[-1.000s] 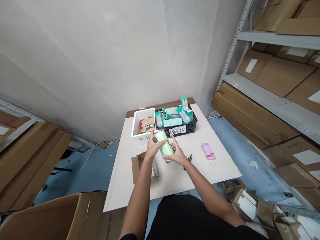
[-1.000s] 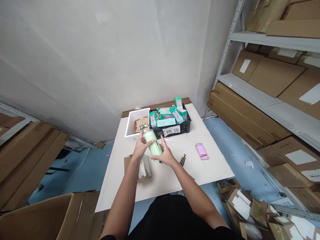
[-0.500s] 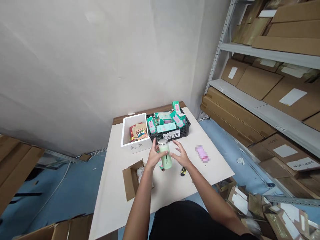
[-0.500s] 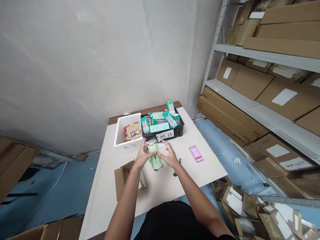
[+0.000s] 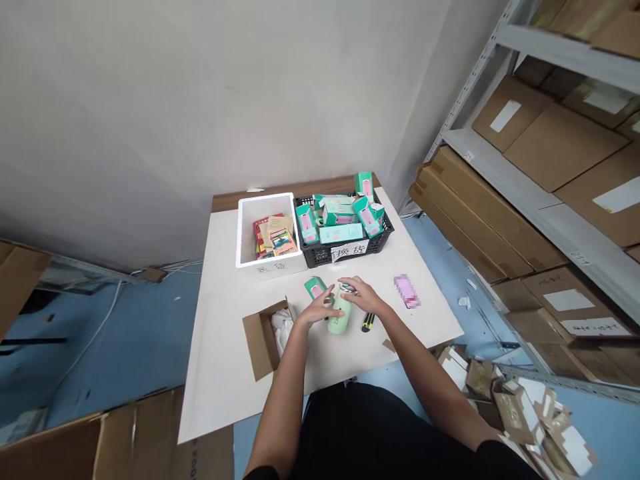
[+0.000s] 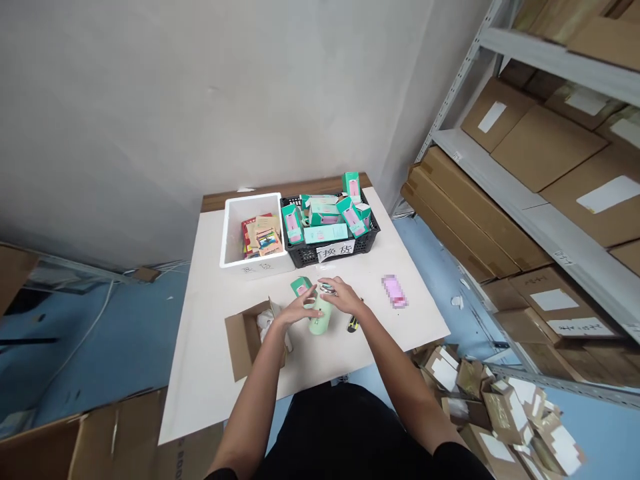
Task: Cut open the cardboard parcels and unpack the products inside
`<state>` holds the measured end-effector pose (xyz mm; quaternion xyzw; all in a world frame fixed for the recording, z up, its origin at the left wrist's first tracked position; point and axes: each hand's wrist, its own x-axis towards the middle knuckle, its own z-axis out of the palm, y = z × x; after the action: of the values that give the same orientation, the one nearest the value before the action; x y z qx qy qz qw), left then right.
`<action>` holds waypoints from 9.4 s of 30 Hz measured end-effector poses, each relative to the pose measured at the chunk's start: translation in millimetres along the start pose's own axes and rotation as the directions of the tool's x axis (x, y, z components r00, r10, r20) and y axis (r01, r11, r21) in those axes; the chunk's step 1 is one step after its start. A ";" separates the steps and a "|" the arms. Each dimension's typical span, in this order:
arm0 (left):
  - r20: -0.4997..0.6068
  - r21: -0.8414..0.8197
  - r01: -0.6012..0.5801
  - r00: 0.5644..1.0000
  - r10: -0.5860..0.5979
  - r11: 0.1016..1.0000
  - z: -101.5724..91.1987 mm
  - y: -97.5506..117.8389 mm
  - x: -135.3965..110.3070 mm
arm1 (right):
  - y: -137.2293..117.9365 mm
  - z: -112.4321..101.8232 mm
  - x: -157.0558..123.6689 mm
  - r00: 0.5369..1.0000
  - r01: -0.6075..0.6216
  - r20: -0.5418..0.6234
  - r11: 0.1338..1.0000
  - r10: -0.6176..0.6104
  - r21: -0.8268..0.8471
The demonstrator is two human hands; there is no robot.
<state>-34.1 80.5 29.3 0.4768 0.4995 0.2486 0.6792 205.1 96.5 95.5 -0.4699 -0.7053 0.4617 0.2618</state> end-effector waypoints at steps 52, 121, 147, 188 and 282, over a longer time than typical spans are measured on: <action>-0.345 0.683 -0.083 0.839 0.420 0.726 100.8 -89.8 -36.4 | -2.8 15.0 -70.5 0.945 0.061 -0.281 0.935 -0.166 -0.348; -0.599 0.589 -0.263 0.492 0.632 0.764 -114.7 239.9 90.0 | -88.9 -48.6 251.7 0.891 0.218 -0.424 0.972 -0.161 0.090; -0.359 0.647 -0.363 0.631 0.688 0.670 -131.5 93.1 32.4 | -40.2 41.3 174.7 0.890 0.026 -0.351 0.801 -0.292 -0.599; 0.240 0.792 -0.488 0.801 0.549 0.366 92.3 14.2 -55.6 | 22.1 86.8 -177.1 0.674 -0.499 -0.732 0.793 0.103 -0.348; -0.794 -0.591 0.184 -0.303 -0.527 0.785 -191.3 -474.1 -743.4 | -274.4 926.3 -90.0 0.185 0.824 0.979 0.557 -0.085 -0.108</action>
<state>-555.4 -648.2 -76.2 -0.1405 0.9141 0.3488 0.1515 -616.5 -396.6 -56.9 0.0707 -0.9413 0.2529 -0.2120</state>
